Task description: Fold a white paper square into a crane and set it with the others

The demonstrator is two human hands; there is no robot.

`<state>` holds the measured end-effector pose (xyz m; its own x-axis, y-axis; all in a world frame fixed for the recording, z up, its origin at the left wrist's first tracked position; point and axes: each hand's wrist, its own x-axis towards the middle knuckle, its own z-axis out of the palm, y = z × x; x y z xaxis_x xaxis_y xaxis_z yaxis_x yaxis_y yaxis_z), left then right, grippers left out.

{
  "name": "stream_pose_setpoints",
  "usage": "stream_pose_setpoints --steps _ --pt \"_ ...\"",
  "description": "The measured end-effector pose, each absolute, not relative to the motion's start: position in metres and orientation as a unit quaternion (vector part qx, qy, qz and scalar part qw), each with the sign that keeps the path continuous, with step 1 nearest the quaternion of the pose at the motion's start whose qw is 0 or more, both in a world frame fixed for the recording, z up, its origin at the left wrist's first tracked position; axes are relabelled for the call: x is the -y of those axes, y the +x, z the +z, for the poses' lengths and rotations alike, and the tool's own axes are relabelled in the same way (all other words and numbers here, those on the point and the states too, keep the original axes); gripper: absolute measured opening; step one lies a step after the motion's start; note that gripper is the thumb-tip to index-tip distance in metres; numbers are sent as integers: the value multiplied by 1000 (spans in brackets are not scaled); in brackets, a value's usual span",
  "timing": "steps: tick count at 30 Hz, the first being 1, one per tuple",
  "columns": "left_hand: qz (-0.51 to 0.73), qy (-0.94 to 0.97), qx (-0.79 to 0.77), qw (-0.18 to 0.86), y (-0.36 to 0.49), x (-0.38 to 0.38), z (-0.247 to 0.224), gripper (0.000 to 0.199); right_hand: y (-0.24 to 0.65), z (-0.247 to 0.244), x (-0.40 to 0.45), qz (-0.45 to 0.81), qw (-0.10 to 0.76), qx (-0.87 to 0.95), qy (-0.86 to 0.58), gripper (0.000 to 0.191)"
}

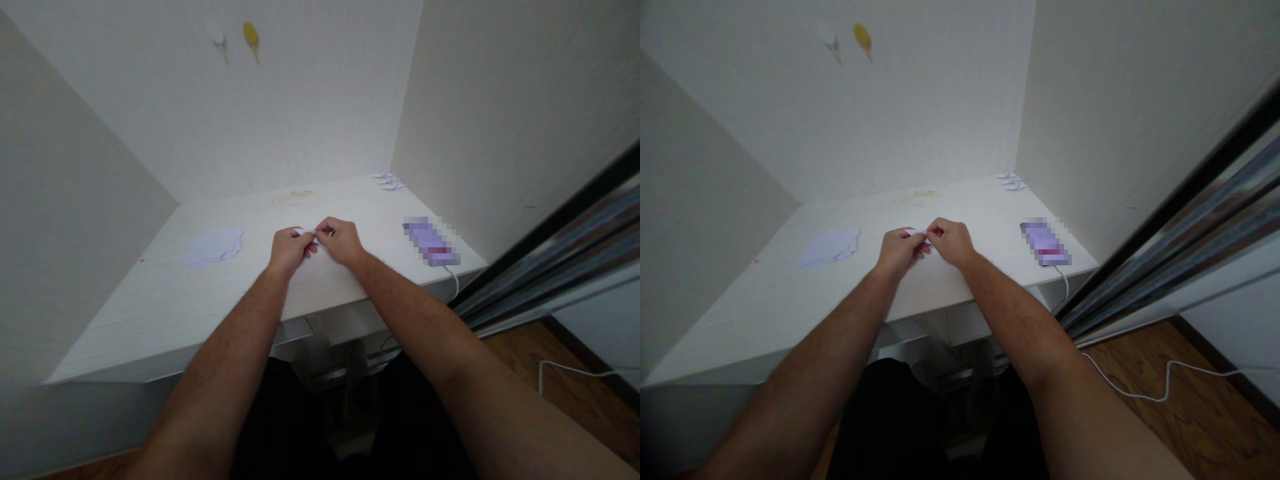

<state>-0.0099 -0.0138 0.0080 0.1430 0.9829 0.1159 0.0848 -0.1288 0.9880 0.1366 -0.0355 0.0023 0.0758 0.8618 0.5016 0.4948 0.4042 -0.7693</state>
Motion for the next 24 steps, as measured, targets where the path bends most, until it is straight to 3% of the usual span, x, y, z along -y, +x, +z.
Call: stream_pose_setpoints --steps 11,24 --pt "498 556 -434 504 -8 15 11 11 138 3 37 85 453 731 -503 15" --pt "520 502 -415 552 -9 17 14 20 137 -5 32 86 500 721 -472 22"
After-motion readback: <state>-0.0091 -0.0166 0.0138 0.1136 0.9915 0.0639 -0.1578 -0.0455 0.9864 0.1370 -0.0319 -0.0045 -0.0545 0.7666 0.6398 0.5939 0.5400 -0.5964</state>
